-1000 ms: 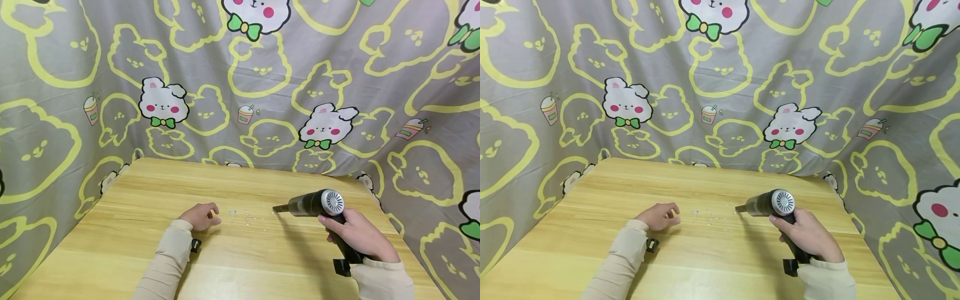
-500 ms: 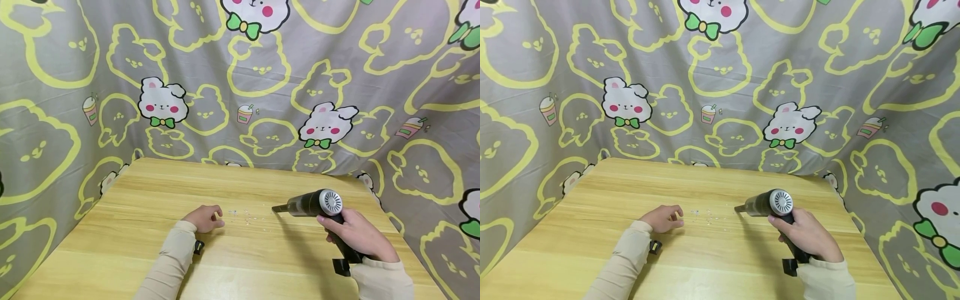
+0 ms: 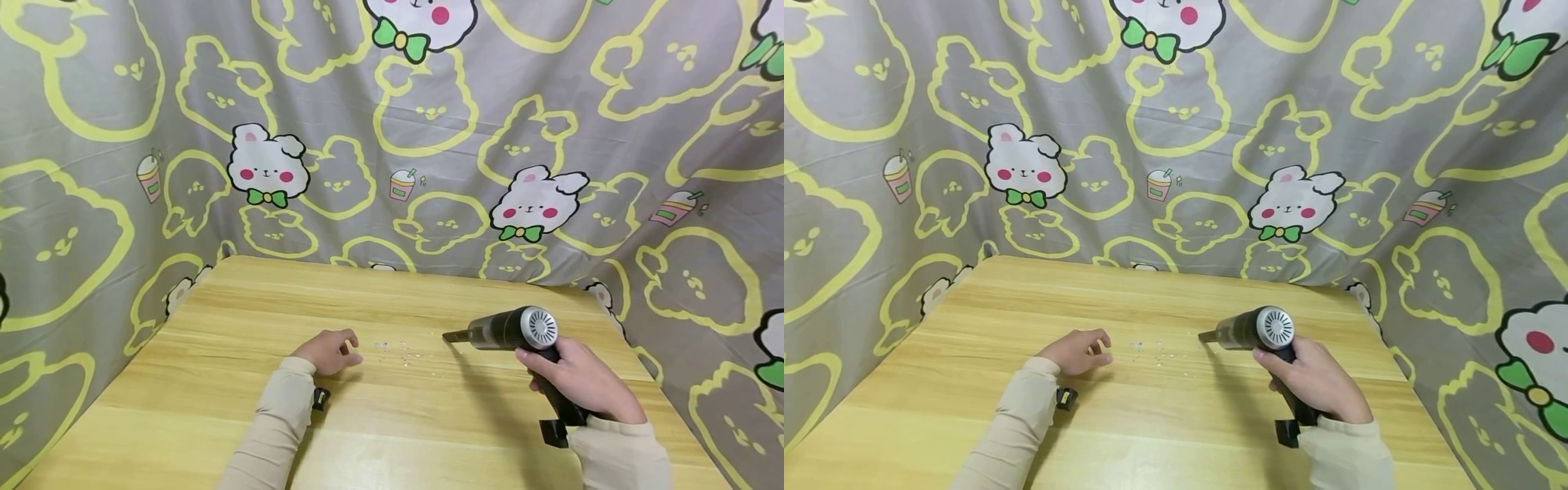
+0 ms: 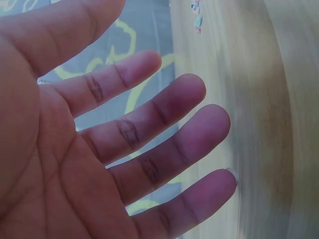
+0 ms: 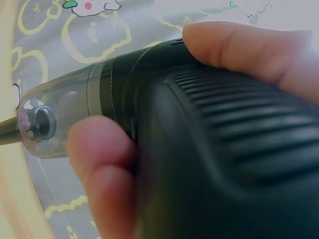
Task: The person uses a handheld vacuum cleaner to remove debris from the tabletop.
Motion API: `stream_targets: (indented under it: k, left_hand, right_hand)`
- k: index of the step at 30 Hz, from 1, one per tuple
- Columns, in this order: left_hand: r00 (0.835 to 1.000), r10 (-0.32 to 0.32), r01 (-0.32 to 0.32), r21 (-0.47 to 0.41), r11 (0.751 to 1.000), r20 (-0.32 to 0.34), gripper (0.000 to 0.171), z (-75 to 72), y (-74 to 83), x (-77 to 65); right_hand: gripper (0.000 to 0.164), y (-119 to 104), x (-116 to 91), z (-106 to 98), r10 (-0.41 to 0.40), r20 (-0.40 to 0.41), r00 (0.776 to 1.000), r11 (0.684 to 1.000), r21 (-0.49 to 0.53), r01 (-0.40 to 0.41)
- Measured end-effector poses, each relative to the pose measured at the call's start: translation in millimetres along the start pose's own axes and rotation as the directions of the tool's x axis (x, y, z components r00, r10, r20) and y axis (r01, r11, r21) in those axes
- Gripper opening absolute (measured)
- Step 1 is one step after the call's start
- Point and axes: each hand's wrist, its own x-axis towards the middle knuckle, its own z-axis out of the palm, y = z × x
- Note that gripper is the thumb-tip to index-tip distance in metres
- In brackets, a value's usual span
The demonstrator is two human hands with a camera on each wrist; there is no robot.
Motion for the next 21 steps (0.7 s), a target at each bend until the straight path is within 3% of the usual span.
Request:
stream_targets:
  k: [21]
  left_hand:
    - [1.000,-0.015,0.015,0.001,1.000,0.004,0.024,-3.5,1.6,-1.8]
  right_hand:
    - [0.031,2,11,5,0.015,-0.024,1.000,0.999,0.048,-0.014]
